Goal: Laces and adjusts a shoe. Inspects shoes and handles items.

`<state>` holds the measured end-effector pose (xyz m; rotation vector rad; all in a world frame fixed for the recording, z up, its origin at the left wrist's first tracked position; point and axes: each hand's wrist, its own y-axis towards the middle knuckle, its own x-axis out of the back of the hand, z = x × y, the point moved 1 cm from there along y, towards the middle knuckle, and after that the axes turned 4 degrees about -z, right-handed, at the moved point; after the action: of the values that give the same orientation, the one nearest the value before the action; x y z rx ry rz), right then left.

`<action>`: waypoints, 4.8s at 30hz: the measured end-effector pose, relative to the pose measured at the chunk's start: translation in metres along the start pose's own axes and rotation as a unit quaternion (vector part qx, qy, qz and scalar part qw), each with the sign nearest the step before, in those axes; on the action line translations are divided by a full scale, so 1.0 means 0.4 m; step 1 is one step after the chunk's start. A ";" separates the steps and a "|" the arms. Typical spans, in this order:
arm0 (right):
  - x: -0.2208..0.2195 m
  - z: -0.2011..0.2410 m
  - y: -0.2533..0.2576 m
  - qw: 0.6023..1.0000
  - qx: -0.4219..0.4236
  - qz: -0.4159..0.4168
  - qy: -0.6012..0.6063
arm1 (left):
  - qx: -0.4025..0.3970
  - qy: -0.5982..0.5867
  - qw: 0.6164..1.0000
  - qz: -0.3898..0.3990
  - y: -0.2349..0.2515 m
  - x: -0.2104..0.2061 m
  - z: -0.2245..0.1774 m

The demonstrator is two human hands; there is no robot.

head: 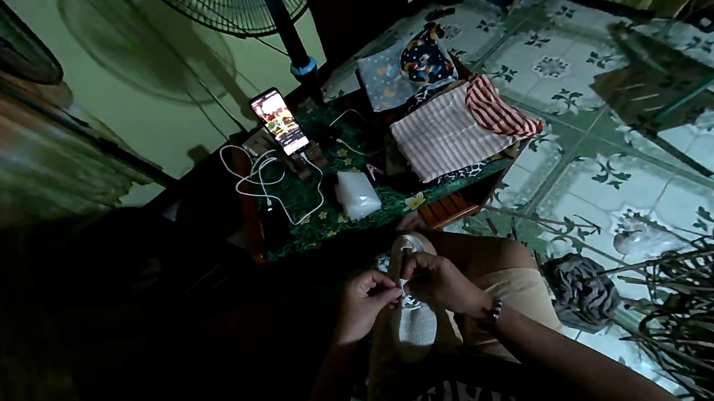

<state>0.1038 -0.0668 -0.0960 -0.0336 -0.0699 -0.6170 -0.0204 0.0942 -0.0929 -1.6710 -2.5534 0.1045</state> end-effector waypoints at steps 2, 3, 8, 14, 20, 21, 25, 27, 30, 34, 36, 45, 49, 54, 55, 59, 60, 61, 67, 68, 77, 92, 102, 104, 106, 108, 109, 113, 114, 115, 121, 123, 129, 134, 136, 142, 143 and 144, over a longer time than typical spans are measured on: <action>-0.001 -0.013 0.000 0.998 0.046 -0.009 -0.030 | 0.005 -0.002 1.000 0.002 0.001 0.001 0.000; -0.001 -0.022 -0.001 0.996 0.079 -0.019 -0.049 | 0.006 -0.003 1.000 0.004 0.003 0.003 0.000; -0.004 -0.038 -0.018 0.979 0.167 -0.056 -0.105 | 0.001 -0.024 0.999 0.021 0.011 0.006 0.017; -0.007 -0.029 -0.028 0.982 0.140 -0.061 -0.111 | 0.015 -0.028 0.999 0.025 0.018 0.001 0.017; -0.009 -0.047 -0.034 0.984 0.140 -0.081 -0.073 | 0.000 -0.024 1.000 0.008 0.016 -0.004 0.043; -0.009 -0.048 -0.035 0.984 0.140 -0.087 -0.074 | 0.003 -0.025 1.000 0.003 0.016 -0.006 0.043; -0.009 -0.048 -0.038 0.982 0.141 -0.082 -0.094 | -0.003 -0.028 1.000 -0.004 0.014 -0.009 0.045; -0.012 -0.043 -0.041 0.982 0.141 -0.076 -0.103 | -0.008 -0.018 1.000 -0.004 0.016 -0.009 0.043; -0.013 -0.041 -0.044 0.980 0.151 -0.073 -0.103 | -0.016 -0.009 1.000 -0.008 0.015 -0.010 0.038; -0.004 -0.039 -0.043 0.985 0.148 -0.064 -0.063 | -0.052 0.000 0.999 0.010 0.009 -0.012 0.037; 0.002 -0.034 -0.043 0.987 0.138 -0.063 -0.053 | -0.060 0.005 0.998 0.024 0.006 -0.009 0.039; 0.112 0.067 -0.052 0.977 0.105 -0.181 0.042 | -0.182 0.099 0.978 0.000 -0.004 -0.002 0.024; 0.160 0.140 -0.053 0.962 0.118 -0.224 0.104 | -0.200 0.107 0.974 0.007 0.012 -0.004 0.009; 0.161 0.231 -0.086 0.956 0.122 -0.157 0.217 | -0.183 0.214 0.957 0.070 0.071 -0.022 -0.053; 0.159 0.238 -0.095 0.955 0.124 -0.130 0.236 | -0.170 0.250 0.948 0.101 0.087 -0.030 -0.068; 0.152 0.270 -0.127 0.952 0.151 -0.079 0.256 | -0.125 0.426 0.876 0.190 0.139 -0.084 -0.118; 0.153 0.277 -0.136 0.952 0.158 -0.075 0.251 | -0.102 0.458 0.858 0.207 0.145 -0.094 -0.128; 0.155 0.280 -0.145 0.953 0.165 -0.071 0.243 | -0.083 0.476 0.846 0.225 0.149 -0.100 -0.135; 0.163 0.256 -0.203 0.962 0.169 -0.031 0.212 | -0.030 0.481 0.832 0.274 0.149 -0.094 -0.158; 0.163 0.249 -0.211 0.962 0.166 -0.023 0.214 | -0.025 0.492 0.825 0.275 0.147 -0.101 -0.166; 0.182 0.199 -0.261 0.984 0.089 0.039 0.149 | -0.089 0.492 0.811 0.302 0.144 -0.119 -0.163; 0.127 0.025 -0.204 0.962 -0.165 0.062 -0.208 | -0.079 0.285 0.913 0.283 0.146 -0.092 -0.211; 0.162 0.049 -0.186 0.952 -0.055 0.026 -0.299 | -0.075 0.064 0.971 0.220 0.088 -0.081 -0.266; 0.178 0.053 -0.183 0.949 -0.072 0.032 -0.306 | -0.096 0.033 0.973 0.205 0.077 -0.072 -0.265; 0.188 0.050 -0.182 0.940 -0.090 0.070 -0.320 | -0.113 0.025 0.974 0.194 0.072 -0.065 -0.264; 0.193 0.041 -0.181 0.930 -0.102 0.115 -0.334 | -0.115 0.020 0.975 0.187 0.068 -0.059 -0.266; 0.199 0.038 -0.181 0.932 -0.096 0.128 -0.326 | -0.115 0.013 0.976 0.184 0.067 -0.057 -0.266; 0.237 0.035 -0.182 0.981 -0.003 0.086 -0.173 | -0.127 -0.049 0.974 0.183 0.053 -0.037 -0.261; 0.245 0.039 -0.179 0.988 0.029 0.065 -0.139 | -0.131 -0.069 0.972 0.182 0.048 -0.030 -0.258; 0.251 0.048 -0.175 0.990 0.055 0.043 -0.123 | -0.136 -0.083 0.971 0.179 0.044 -0.021 -0.254; 0.267 0.064 -0.158 0.984 0.110 -0.020 -0.139 | -0.133 -0.126 0.973 0.139 0.007 0.059 -0.234; 0.261 0.053 -0.157 0.986 0.112 -0.006 -0.122 | -0.106 -0.091 0.985 0.100 -0.008 0.095 -0.220; 0.261 -0.014 -0.174 0.985 -0.036 0.051 -0.158 | 0.066 0.357 0.922 0.136 -0.036 0.169 -0.168; 0.197 -0.024 -0.177 0.966 -0.115 0.111 -0.202 | 0.025 0.494 0.859 0.131 -0.032 0.114 -0.130; 0.151 -0.025 -0.173 0.980 -0.088 0.061 -0.165 | -0.041 0.443 0.891 0.093 -0.029 0.070 -0.129; 0.054 -0.037 -0.144 0.992 -0.040 -0.045 -0.111 | -0.105 0.386 0.911 0.097 -0.023 -0.034 -0.093; 0.049 -0.038 -0.142 0.990 -0.046 -0.056 -0.121 | -0.111 0.385 0.912 0.088 -0.022 -0.041 -0.087; 0.046 -0.040 -0.141 0.989 -0.050 -0.063 -0.125 | -0.115 0.386 0.912 0.077 -0.022 -0.046 -0.083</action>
<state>0.0869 -0.1241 -0.1100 -0.2053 -0.2858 -0.7395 -0.0174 0.0740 -0.0598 -1.5455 -1.8788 -0.7254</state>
